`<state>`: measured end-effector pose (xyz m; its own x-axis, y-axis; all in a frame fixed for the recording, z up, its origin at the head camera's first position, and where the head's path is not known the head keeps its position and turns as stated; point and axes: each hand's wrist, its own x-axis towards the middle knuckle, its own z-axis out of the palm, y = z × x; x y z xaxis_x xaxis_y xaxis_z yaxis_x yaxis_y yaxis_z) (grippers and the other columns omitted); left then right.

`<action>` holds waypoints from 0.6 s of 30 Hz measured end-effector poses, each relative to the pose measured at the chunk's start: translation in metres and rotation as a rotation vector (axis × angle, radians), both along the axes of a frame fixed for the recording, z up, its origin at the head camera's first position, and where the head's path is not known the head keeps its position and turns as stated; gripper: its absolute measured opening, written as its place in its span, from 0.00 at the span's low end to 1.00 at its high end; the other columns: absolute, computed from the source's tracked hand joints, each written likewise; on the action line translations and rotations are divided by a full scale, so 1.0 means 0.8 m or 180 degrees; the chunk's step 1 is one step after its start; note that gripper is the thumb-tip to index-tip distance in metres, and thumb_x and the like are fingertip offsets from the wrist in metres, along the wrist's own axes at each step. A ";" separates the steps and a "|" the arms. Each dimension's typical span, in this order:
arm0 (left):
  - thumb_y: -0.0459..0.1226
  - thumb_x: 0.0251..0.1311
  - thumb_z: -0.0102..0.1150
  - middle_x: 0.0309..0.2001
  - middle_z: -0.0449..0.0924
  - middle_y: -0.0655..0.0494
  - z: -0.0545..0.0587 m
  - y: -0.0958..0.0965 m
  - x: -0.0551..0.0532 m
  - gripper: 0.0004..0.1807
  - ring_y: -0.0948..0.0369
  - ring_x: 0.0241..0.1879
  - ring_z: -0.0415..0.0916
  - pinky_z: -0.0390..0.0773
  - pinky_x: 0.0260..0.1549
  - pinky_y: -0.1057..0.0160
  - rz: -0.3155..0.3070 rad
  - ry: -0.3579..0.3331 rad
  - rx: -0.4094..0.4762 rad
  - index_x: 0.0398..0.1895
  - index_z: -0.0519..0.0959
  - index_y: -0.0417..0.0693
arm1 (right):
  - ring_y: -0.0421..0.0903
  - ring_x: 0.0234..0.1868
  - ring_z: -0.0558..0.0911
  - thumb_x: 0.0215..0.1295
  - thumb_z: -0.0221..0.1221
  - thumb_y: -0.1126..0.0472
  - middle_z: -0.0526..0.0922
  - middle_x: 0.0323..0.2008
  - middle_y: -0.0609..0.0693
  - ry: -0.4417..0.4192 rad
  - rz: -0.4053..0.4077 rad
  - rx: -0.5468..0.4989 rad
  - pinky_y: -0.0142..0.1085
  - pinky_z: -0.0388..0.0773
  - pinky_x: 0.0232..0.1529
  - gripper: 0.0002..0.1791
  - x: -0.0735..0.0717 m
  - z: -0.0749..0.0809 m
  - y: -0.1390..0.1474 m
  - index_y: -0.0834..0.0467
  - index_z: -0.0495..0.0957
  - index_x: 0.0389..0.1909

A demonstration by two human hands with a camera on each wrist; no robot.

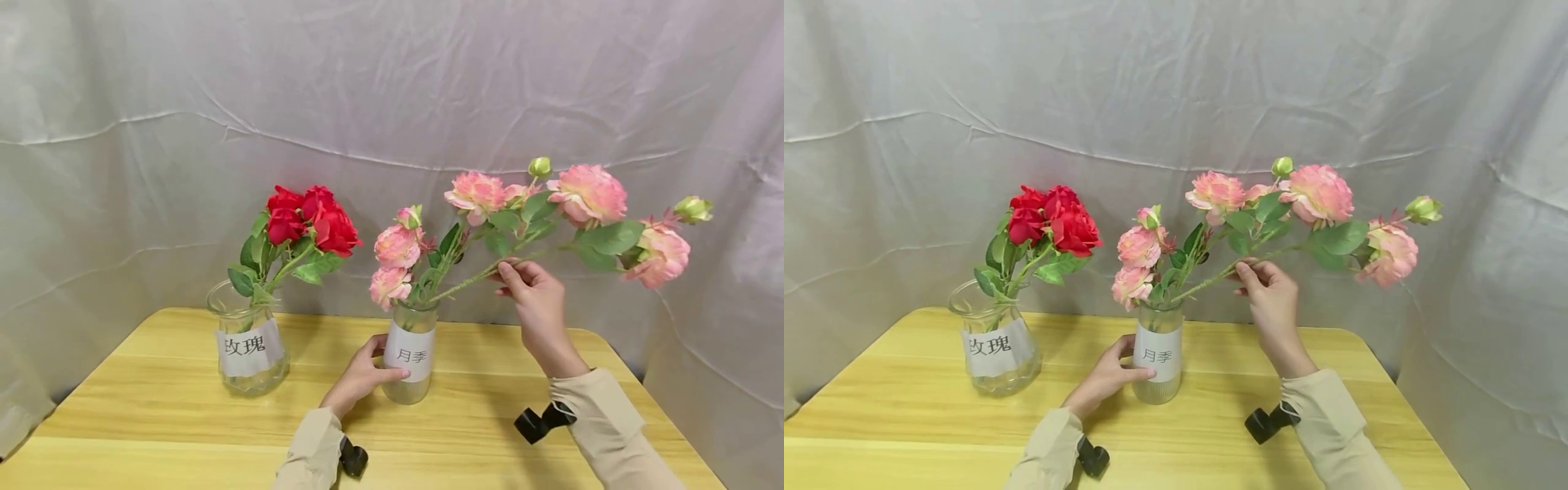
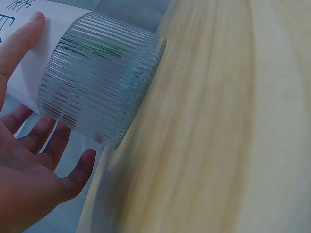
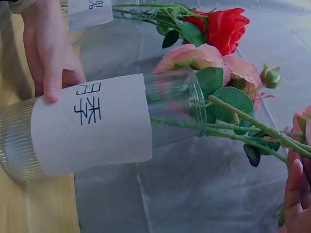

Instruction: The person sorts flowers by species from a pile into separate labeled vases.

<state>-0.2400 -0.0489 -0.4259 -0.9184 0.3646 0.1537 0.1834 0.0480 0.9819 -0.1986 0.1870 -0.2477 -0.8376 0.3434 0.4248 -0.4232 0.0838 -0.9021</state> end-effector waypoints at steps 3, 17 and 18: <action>0.38 0.49 0.73 0.54 0.72 0.46 0.000 0.000 -0.001 0.39 0.48 0.54 0.71 0.73 0.50 0.51 0.0005 -0.0012 -0.0007 0.64 0.66 0.38 | 0.36 0.32 0.84 0.65 0.59 0.66 0.82 0.34 0.43 0.0001 -0.0007 0.0121 0.28 0.78 0.29 0.07 -0.006 0.003 -0.006 0.69 0.78 0.33; 0.37 0.49 0.73 0.53 0.72 0.47 0.000 0.000 0.000 0.39 0.48 0.53 0.71 0.74 0.49 0.53 -0.0033 0.0002 0.0054 0.63 0.66 0.37 | 0.36 0.28 0.83 0.65 0.60 0.68 0.84 0.25 0.45 0.0037 0.0109 0.0534 0.28 0.78 0.25 0.10 -0.020 -0.003 -0.029 0.75 0.78 0.35; 0.37 0.49 0.73 0.53 0.72 0.47 0.000 0.000 0.000 0.38 0.48 0.53 0.71 0.74 0.49 0.53 -0.0030 0.0006 0.0053 0.63 0.66 0.37 | 0.36 0.28 0.83 0.65 0.59 0.68 0.84 0.26 0.47 0.0031 0.0107 0.0605 0.29 0.78 0.26 0.10 -0.020 -0.004 -0.030 0.75 0.78 0.35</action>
<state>-0.2402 -0.0489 -0.4261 -0.9146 0.3707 0.1615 0.1855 0.0298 0.9822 -0.2148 0.1628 -0.2513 -0.8428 0.2282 0.4874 -0.4371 0.2381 -0.8673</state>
